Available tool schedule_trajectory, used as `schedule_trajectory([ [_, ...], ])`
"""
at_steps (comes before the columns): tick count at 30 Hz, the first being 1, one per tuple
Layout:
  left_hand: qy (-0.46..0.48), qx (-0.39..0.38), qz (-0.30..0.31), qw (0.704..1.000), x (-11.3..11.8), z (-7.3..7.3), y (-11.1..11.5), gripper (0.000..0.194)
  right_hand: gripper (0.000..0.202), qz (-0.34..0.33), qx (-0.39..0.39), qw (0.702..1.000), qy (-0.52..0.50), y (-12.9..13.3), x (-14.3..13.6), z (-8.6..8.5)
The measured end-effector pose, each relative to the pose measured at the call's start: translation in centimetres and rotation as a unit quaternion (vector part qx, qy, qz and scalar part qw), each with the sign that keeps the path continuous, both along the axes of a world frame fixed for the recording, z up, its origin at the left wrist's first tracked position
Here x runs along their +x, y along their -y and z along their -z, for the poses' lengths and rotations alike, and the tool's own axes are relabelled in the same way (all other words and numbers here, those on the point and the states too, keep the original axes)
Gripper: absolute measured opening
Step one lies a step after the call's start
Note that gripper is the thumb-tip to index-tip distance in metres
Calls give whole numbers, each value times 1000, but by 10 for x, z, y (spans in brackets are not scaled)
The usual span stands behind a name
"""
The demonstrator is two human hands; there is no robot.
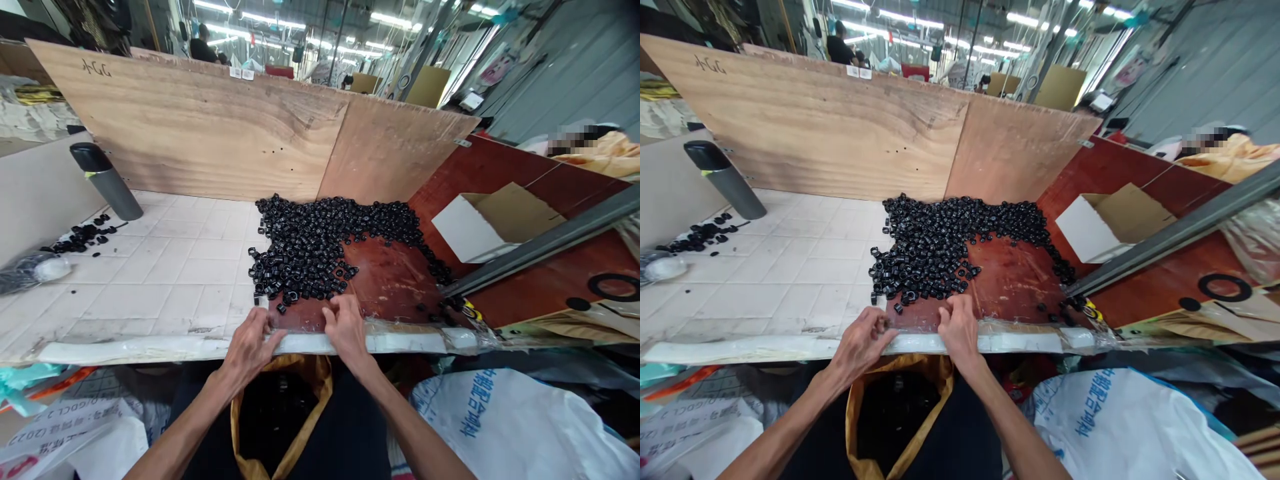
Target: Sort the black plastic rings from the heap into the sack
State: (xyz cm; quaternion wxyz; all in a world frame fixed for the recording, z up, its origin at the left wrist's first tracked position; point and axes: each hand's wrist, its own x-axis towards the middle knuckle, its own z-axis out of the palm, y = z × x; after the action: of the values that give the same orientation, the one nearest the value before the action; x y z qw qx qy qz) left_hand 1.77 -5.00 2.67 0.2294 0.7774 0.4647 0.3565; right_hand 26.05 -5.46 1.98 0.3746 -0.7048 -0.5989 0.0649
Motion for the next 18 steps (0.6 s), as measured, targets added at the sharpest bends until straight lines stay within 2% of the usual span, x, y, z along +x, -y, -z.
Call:
schedule_trajectory([
  [3, -13, 17, -49, 999, 23, 11, -31, 22, 22, 23, -2, 996, 81, -32, 17, 14],
  [7, 14, -13, -51, 999, 30, 26, -44, 19, 11, 16, -22, 994, 105, -40, 19, 28],
  [10, 112, -112, -25, 987, 20, 25, -40, 16, 11, -3, -4, 1000, 26, -34, 16, 29],
  [12, 204, -187, 12, 961, 14, 21, -37, 20, 18, -46, -8, 992, -116, -29, 11, 27],
  [13, 246, -213, 28, 945, 11, 18, -36, 23, 23, -79, -23, 975, -206, -26, 7, 25],
  [15, 301, -235, 43, 923, 8, 14, -35, 29, 29, -141, -59, 913, -379, -20, -5, 21],
  [17, 330, -237, 42, 913, 7, 14, -36, 32, 30, -173, -71, 851, -491, -15, -20, 18],
  [18, 340, -237, 41, 909, 7, 15, -36, 32, 30, -175, -66, 834, -520, -13, -28, 17],
])
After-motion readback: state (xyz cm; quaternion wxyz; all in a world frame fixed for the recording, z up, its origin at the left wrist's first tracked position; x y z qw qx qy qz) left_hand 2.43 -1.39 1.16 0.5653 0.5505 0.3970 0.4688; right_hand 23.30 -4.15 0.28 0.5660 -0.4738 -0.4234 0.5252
